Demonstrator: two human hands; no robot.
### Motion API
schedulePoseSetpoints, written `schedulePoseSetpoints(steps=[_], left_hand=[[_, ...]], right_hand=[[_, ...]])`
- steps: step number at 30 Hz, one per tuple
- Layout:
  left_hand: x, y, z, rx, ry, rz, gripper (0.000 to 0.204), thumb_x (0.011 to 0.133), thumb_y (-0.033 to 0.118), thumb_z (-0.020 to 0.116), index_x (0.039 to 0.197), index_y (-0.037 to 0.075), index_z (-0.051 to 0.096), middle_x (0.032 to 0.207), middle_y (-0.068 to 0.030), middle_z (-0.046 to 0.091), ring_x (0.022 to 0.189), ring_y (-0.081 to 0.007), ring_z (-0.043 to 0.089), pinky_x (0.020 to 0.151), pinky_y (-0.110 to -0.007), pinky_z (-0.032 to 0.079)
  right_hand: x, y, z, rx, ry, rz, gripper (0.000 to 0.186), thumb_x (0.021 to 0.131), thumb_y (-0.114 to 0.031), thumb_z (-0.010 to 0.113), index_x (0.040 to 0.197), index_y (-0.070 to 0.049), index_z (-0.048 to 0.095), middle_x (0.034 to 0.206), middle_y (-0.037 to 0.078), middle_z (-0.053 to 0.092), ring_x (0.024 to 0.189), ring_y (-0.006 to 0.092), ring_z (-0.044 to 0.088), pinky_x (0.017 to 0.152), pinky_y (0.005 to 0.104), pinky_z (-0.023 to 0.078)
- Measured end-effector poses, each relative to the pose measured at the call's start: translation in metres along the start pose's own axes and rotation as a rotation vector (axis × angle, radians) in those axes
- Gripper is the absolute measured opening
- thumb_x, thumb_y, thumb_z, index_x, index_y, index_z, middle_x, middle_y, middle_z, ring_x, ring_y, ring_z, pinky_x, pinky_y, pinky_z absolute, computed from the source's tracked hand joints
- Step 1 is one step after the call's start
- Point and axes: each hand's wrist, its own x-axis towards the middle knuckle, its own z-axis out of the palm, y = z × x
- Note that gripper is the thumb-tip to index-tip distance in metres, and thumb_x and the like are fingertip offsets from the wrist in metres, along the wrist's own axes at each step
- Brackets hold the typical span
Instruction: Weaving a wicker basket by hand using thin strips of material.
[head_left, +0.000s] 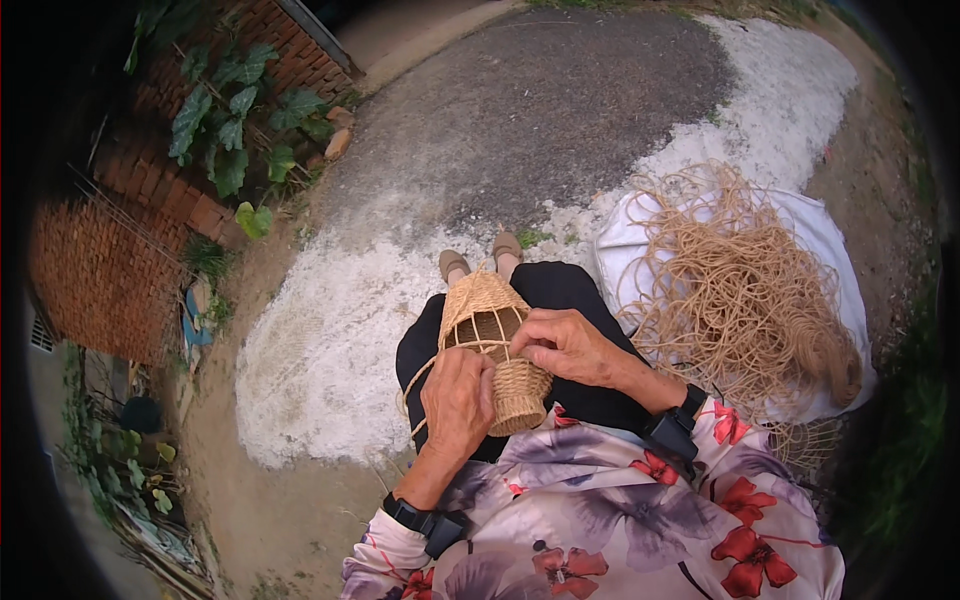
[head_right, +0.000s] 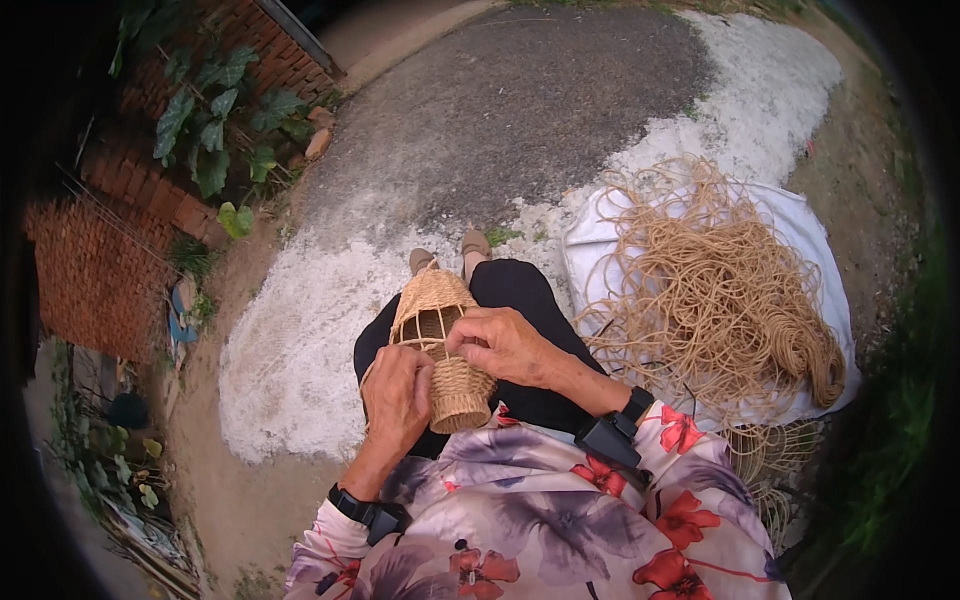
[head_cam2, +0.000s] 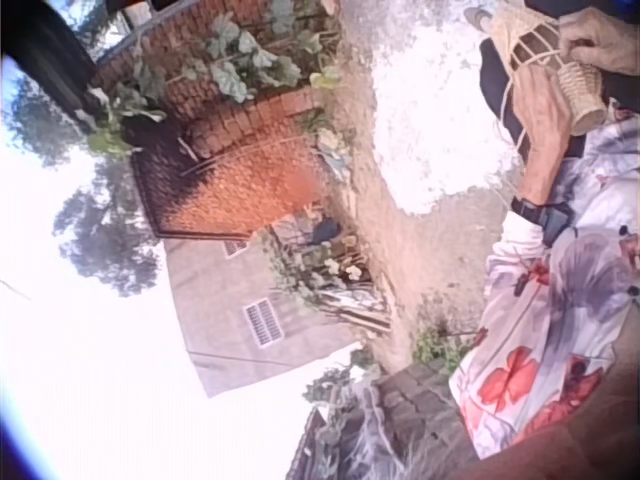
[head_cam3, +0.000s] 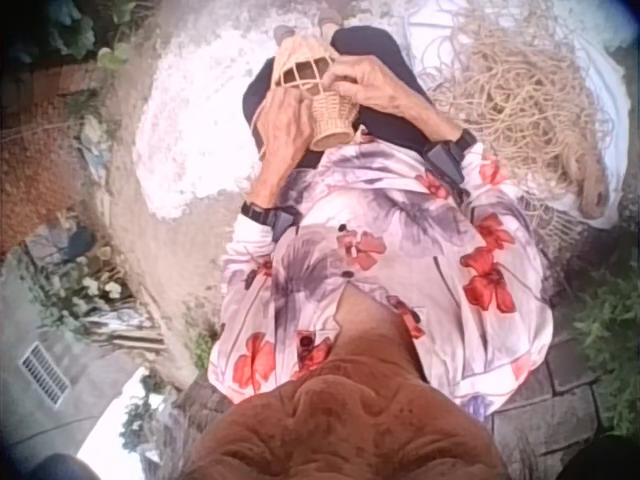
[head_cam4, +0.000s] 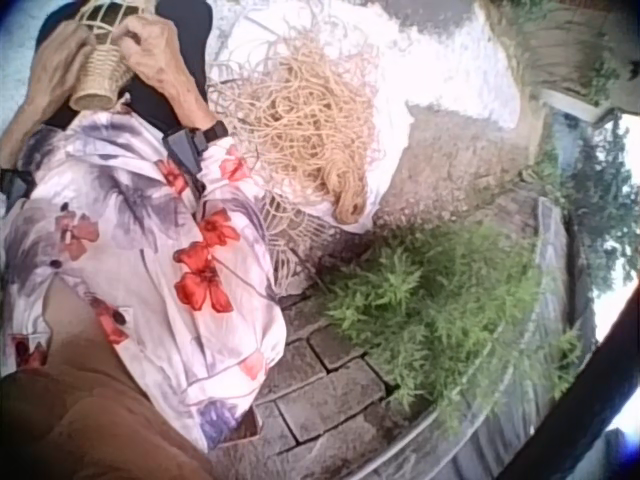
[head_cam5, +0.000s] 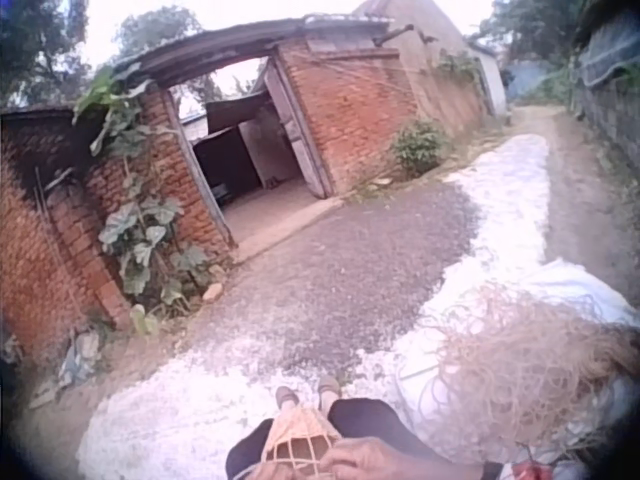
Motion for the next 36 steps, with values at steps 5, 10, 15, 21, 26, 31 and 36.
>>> schedulePoseSetpoints(steps=[5,10,15,21,26,31,36], left_hand=[[-0.002,-0.002,0.006,-0.031,0.076,0.083,0.014,0.075,-0.002,0.065,0.087,0.002,0.059,0.095,-0.0125,0.057,0.087,-0.0316,0.056,0.075,-0.04,0.046],[-0.002,-0.006,0.008,-0.063,0.059,0.111,0.016,0.074,-0.005,0.064,0.088,0.001,0.058,0.096,-0.0127,0.059,0.087,-0.031,0.056,0.077,-0.039,0.046],[-0.003,-0.008,0.011,-0.055,0.073,0.125,0.017,0.074,-0.006,0.063,0.088,0.001,0.058,0.095,-0.0129,0.06,0.088,-0.0308,0.058,0.077,-0.039,0.046],[-0.004,-0.008,0.014,-0.025,0.127,0.144,0.017,0.074,-0.006,0.063,0.088,0.001,0.058,0.096,-0.0123,0.059,0.091,-0.0311,0.059,0.079,-0.039,0.046],[-0.006,-0.007,0.018,-0.051,0.146,0.08,0.017,0.074,-0.005,0.064,0.089,0.002,0.058,0.095,-0.0114,0.058,0.089,-0.0311,0.059,0.077,-0.04,0.046],[-0.01,-0.011,0.02,-0.039,0.125,0.081,0.015,0.076,-0.001,0.066,0.089,0.003,0.06,0.098,-0.0105,0.058,0.088,-0.0296,0.058,0.075,-0.038,0.042],[-0.006,-0.004,0.014,0.037,0.166,0.098,0.015,0.075,0.0,0.067,0.089,0.004,0.06,0.097,-0.0099,0.058,0.086,-0.029,0.056,0.074,-0.038,0.041]], right_hand=[[0.01,-0.013,0.01,-0.063,0.152,0.073,0.021,0.077,0.0,0.06,0.098,-0.004,0.058,0.09,0.011,0.053,0.07,0.0238,0.059,0.062,0.0336,0.048],[0.007,-0.014,0.008,-0.102,0.203,0.038,0.017,0.075,0.0,0.058,0.092,-0.004,0.059,0.085,0.013,0.056,0.072,0.0298,0.061,0.062,0.0388,0.048],[0.018,-0.012,0.019,-0.218,0.128,-0.089,0.01,0.077,-0.005,0.061,0.087,-0.004,0.059,0.082,0.011,0.057,0.074,0.0304,0.063,0.063,0.0404,0.05],[0.032,-0.007,0.022,-0.489,0.0,-0.207,0.013,0.076,-0.011,0.066,0.084,-0.002,0.06,0.083,0.012,0.057,0.077,0.0308,0.064,0.063,0.0405,0.052],[0.036,-0.009,0.021,-0.542,-0.032,-0.197,0.014,0.076,-0.012,0.067,0.084,-0.002,0.06,0.084,0.012,0.057,0.077,0.031,0.065,0.062,0.0409,0.052],[0.041,0.0,0.023,-0.525,0.014,-0.237,0.014,0.077,-0.012,0.066,0.08,-0.002,0.056,0.08,0.01,0.055,0.071,0.0301,0.063,0.058,0.0396,0.051],[0.037,0.002,0.01,-0.247,-0.169,-0.014,0.009,0.077,-0.013,0.063,0.079,-0.004,0.061,0.076,0.01,0.056,0.07,0.0293,0.061,0.062,0.0413,0.047]])
